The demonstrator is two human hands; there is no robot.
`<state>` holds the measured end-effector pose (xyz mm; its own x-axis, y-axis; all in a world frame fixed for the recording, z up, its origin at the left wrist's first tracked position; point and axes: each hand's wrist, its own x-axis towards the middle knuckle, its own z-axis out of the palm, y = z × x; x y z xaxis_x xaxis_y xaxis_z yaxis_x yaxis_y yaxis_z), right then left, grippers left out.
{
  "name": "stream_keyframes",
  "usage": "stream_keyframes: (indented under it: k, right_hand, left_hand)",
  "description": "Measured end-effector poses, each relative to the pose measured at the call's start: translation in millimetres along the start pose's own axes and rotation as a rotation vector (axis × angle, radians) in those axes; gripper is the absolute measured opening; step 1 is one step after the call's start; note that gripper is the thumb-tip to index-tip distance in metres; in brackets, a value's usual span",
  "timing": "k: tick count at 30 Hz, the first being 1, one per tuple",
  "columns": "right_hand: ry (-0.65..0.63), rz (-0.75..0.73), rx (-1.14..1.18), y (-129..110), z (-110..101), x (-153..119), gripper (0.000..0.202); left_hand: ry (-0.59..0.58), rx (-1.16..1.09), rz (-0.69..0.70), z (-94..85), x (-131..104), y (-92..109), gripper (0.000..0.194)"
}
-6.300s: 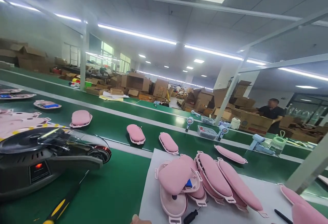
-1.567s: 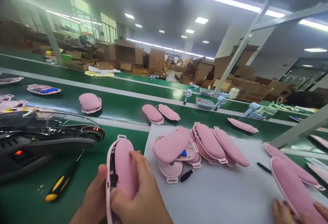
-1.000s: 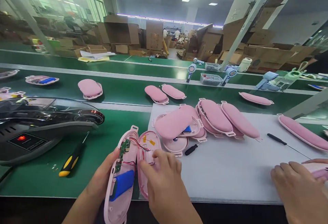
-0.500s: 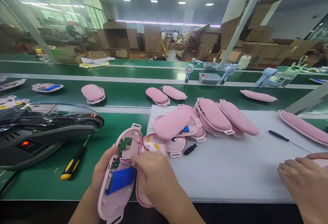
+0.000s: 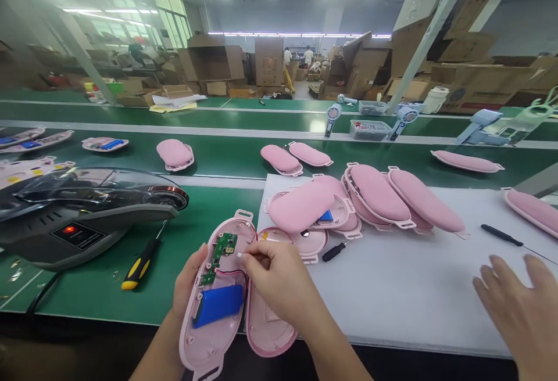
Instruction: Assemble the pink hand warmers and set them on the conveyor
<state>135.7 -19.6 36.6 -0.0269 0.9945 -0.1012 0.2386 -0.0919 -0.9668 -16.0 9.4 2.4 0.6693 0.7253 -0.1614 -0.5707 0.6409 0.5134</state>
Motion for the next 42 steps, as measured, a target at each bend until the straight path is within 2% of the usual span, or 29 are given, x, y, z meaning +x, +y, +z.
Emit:
stream_keyframes:
  k: [5,13,18,22,25,29,31,34,35,38,42]
  right_hand:
    - [0.013,0.021,0.027,-4.3,3.0,4.9,0.012]
    - [0.007,0.008,0.006,-3.6,3.5,10.2,0.011]
    - [0.034,0.000,-0.053,-3.8,3.8,9.0,0.011]
    - [0.055,-0.038,-0.147,-4.5,7.3,8.7,0.014]
    - [0.069,-0.088,-0.187,-3.3,9.0,9.9,0.017]
    - [0.021,-0.107,-0.155,0.5,7.2,10.2,0.021]
    - [0.141,-0.101,-0.156,2.6,5.0,10.3,0.018]
    - [0.346,-0.119,-0.233,5.2,2.0,13.5,0.032]
    - [0.354,-0.138,-0.267,5.9,1.5,15.5,0.032]
    - [0.313,-0.183,-0.309,7.6,1.6,21.7,0.017]
    - [0.300,-0.180,-0.285,9.8,4.9,24.4,0.020]
  left_hand:
    - [0.036,0.028,0.064,2.7,-1.1,-5.6,0.038]
    - [0.069,0.052,0.147,8.1,1.5,-9.4,0.035]
    - [0.041,0.036,0.149,11.3,5.3,-11.2,0.039]
    - [0.067,0.107,0.210,12.7,8.0,-13.0,0.044]
    - [0.097,0.136,0.207,9.9,7.8,-13.3,0.047]
    - [0.102,0.124,0.171,3.0,6.5,-11.9,0.049]
    - [0.069,0.098,0.161,1.3,6.6,-10.9,0.050]
    - [0.014,0.065,0.156,1.5,7.1,-9.6,0.050]
    - [0.012,0.070,0.165,1.6,7.3,-9.4,0.049]
    - [0.038,0.109,0.223,0.6,7.5,-9.1,0.046]
    - [0.059,0.100,0.235,0.4,6.8,-8.7,0.043]
